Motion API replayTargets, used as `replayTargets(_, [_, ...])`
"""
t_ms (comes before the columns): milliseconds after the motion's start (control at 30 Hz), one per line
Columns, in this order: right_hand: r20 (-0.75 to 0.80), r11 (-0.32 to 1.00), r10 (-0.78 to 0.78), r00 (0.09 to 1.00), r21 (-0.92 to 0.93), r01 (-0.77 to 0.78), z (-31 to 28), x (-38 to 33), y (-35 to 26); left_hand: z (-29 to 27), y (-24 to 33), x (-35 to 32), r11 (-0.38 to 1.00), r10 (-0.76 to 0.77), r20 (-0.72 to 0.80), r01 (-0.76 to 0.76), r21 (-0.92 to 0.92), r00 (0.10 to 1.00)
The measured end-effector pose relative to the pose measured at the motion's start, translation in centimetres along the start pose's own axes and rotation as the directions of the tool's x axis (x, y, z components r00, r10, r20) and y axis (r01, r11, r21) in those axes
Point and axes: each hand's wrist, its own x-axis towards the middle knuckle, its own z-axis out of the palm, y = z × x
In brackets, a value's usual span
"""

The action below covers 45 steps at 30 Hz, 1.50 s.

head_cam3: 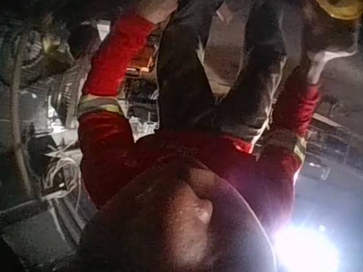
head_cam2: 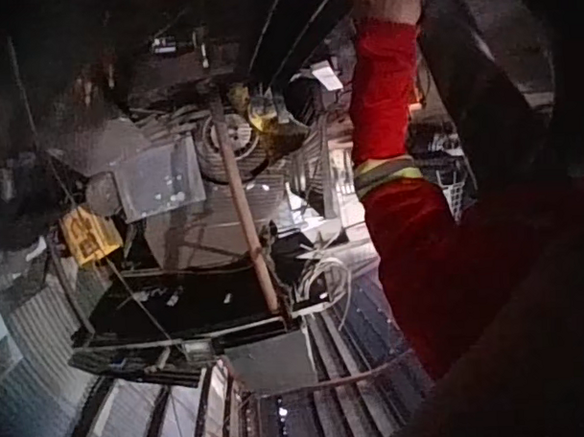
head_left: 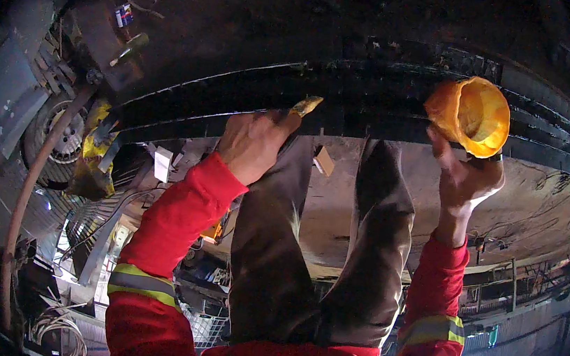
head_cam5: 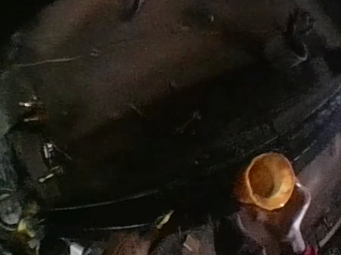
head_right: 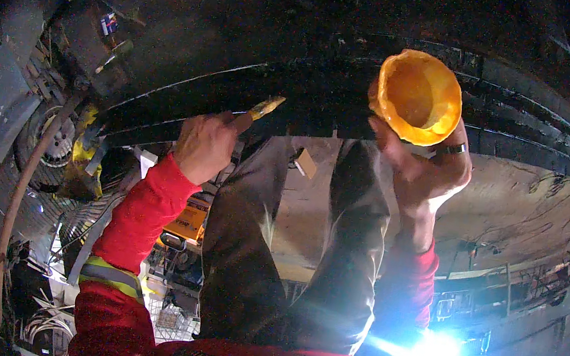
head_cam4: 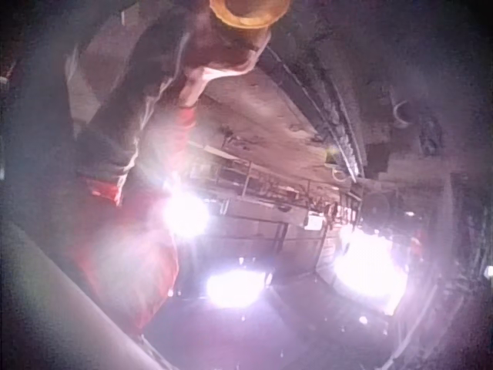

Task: The person pours a yellow liquid from a bottle into a small cup and uses a brush to apply the liquid to a large, curved metal structure. The person repeatedly dips the brush into the cup to reload the coating and continues to apply it to the metal surface.

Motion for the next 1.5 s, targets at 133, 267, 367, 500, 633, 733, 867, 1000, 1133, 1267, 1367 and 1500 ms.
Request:
replayTargets(133, [0.005, 0.999, 0.023, 1.000, 0.033, -0.023, 0.4, -0.3, 0.1, -0.4, -3.6, -1.9, 0.997, -0.053, 0.049, 0.050, 0.053, 0.997])
replayTargets(267, [0.053, 1.000, -0.005, 0.999, 0.020, 0.004, 0.7, -0.4, -0.9, -1.6, -6.9, -2.3, 0.999, -0.023, 0.035, 0.022, 0.033, 0.999])
replayTargets(367, [0.087, 0.999, -0.037, 0.996, 0.010, 0.037, 0.7, -0.3, -1.3, -0.6, -6.8, -0.3, 0.999, 0.048, 0.006, -0.048, -0.011, 0.999])
replayTargets(500, [0.089, 0.998, -0.024, 0.996, 0.056, 0.019, 1.1, -0.6, -1.9, 2.4, -8.3, 1.2, 0.998, 0.059, 0.085, -0.062, 0.029, 0.995])
replayTargets(633, [0.120, 0.987, 0.016, 0.993, 0.155, -0.034, 1.1, -0.8, -2.4, 1.0, -12.8, -3.2, 0.994, -0.051, 0.176, 0.033, 0.108, 0.983])
replayTargets(733, [0.167, 0.993, -0.088, 0.982, 0.092, 0.073, 1.1, -0.6, -2.3, -0.5, -15.1, -6.0, 0.987, -0.098, 0.196, 0.069, 0.147, 0.976])
replayTargets(867, [0.188, 0.962, -0.160, 0.969, 0.251, 0.110, 2.3, -1.4, -1.5, -0.9, -12.1, -6.4, 0.990, -0.042, 0.030, 0.045, -0.131, 0.999])
replayTargets(1000, [0.156, 0.914, -0.393, 0.906, 0.171, 0.367, 2.6, -0.1, -3.5, -10.4, -5.8, -7.3, 0.817, -0.126, -0.264, -0.051, -0.575, 0.956])
replayTargets(1133, [0.154, 0.923, -0.380, 0.912, 0.134, 0.362, 2.8, -0.3, -5.1, -20.2, -0.6, -8.7, 0.904, 0.192, -0.462, -0.339, -0.260, 0.866])
replayTargets(1267, [0.151, 0.897, -0.432, 0.889, 0.175, 0.406, 2.5, 0.0, -7.1, -23.4, 3.9, -6.8, 0.925, 0.375, -0.340, -0.375, 0.070, 0.862])
replayTargets(1367, [0.131, 0.845, -0.532, 0.836, 0.135, 0.517, 2.4, 0.3, -8.4, -23.2, 4.8, -6.3, 0.911, 0.413, -0.308, -0.393, 0.128, 0.857])
replayTargets(1500, [0.072, 0.816, -0.576, 0.814, 0.103, 0.569, 2.2, -0.2, -10.0, -23.4, 3.2, -9.0, 0.899, 0.244, -0.381, -0.356, -0.256, 0.892])
